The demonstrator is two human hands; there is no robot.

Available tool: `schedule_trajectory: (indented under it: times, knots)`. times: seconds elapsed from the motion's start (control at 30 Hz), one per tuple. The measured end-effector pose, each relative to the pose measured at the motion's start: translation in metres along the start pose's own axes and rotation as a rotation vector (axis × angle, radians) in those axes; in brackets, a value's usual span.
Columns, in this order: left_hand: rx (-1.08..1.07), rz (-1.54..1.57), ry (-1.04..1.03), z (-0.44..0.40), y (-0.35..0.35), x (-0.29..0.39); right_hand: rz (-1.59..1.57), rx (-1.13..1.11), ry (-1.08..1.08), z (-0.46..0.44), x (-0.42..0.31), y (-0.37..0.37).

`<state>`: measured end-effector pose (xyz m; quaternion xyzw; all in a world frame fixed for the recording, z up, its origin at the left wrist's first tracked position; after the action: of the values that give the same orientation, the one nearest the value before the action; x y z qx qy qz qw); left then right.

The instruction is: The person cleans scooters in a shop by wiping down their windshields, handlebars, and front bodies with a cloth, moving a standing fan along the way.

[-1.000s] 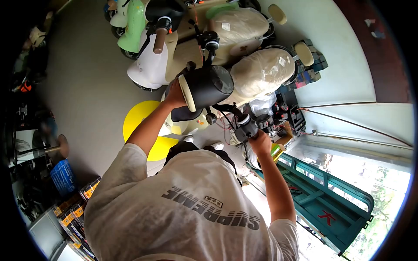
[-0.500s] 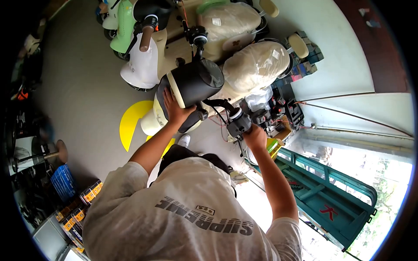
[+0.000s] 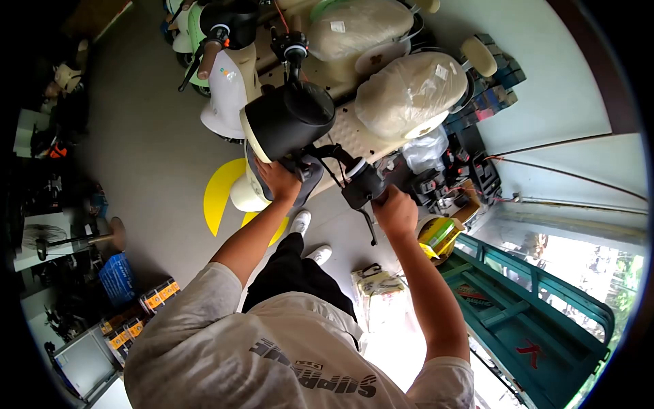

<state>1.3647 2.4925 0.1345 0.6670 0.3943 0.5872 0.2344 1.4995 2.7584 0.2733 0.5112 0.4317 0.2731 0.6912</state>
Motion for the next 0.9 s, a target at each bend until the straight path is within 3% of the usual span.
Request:
schedule_trajectory:
  times: [0.43,0.57,0.77,0.9]
  knots:
    - [-0.164,0.071,-0.100,-0.015,-0.005,-0.036,0.013,-0.026,-0.032,-0.008,0.013,-0.007]
    - [-0.184,0.166,-0.223,-0.041,-0.008,-0.052,0.004,-0.026,-0.033,-0.005,0.006,0.001]
    - [-0.473,0.087,-0.249,-0.119,-0.056,-0.105,0.058,-0.093,-0.152,-0.005,0.008,0.000]
    - [-0.668,0.305,-0.632,-0.159,-0.031,-0.082,0.114,-0.056,-0.225,-0.002,0.015,-0.003]
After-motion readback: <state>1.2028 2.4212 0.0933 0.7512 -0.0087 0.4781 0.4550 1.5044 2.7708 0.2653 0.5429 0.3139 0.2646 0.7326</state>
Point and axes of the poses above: each hand's wrist, its own z-axis away from the middle knuckle, its own y-axis out of the back of the hand, x = y × z, the point moved 6 cm from there along -z, towards the middle knuckle, and after that the axes turned 2 degrees about -y, right-handed, at the moved point
